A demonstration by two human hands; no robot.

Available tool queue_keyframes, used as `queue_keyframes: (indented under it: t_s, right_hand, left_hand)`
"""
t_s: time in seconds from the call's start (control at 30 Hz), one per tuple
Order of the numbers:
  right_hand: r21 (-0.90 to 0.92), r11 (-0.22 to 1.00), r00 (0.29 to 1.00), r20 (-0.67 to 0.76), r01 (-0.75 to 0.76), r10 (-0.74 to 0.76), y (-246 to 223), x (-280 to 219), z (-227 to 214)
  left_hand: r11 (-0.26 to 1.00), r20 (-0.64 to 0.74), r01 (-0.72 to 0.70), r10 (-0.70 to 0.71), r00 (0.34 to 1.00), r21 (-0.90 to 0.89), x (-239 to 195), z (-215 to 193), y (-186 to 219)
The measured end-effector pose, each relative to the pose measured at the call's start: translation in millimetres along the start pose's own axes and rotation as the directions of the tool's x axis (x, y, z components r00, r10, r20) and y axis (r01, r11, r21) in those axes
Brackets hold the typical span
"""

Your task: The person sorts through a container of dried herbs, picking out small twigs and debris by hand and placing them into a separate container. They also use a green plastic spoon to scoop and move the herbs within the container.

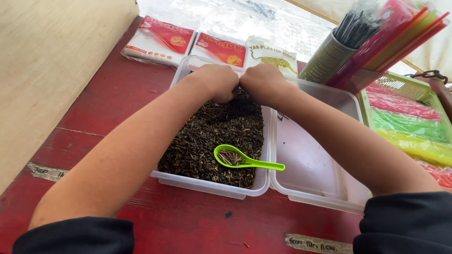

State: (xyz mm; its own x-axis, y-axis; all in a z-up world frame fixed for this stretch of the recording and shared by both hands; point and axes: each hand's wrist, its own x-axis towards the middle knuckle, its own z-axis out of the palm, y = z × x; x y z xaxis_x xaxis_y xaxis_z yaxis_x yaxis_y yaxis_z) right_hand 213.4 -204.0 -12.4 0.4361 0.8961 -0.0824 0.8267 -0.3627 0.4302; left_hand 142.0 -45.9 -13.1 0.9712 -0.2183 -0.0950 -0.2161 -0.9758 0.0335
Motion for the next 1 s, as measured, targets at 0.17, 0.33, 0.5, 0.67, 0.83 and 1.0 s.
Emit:
queue_keyframes:
  t_s: [0.17,0.33,0.5,0.67,0.83,1.0]
  right_hand:
    - [-0.031,0.999,0.998,0.062,0.021,-0.019,-7,5,-7]
    - [-0.088,0.995,0.995,0.094,0.038,-0.03,-10,-8,-21]
    - [0.134,0.988,0.997,-0.021,0.08,-0.078,-21,-37,-64]
    - [0.282,0.956,0.994,-0.091,0.084,-0.061,-19,-52,-68]
    - [0.433,0.898,0.991,-0.13,0.071,-0.016,-27,-76,-83]
    - [0.409,0.898,0.978,-0.047,-0.166,0.202,-50,-111,-129]
  left_hand:
    - [0.998,-0.011,-0.023,0.022,1.0,-0.059,-52,-25,7]
    - [0.98,-0.131,-0.11,0.089,0.987,-0.166,-106,-44,15]
    - [0.903,-0.181,-0.188,0.125,0.975,-0.386,-139,-56,19]
    - [0.912,-0.371,-0.268,0.143,0.918,-0.311,-127,-15,16]
    - [0.92,-0.401,-0.263,0.132,0.906,-0.291,-147,-13,27]
    - [0.914,-0.566,-0.341,0.166,0.807,-0.219,-153,0,25]
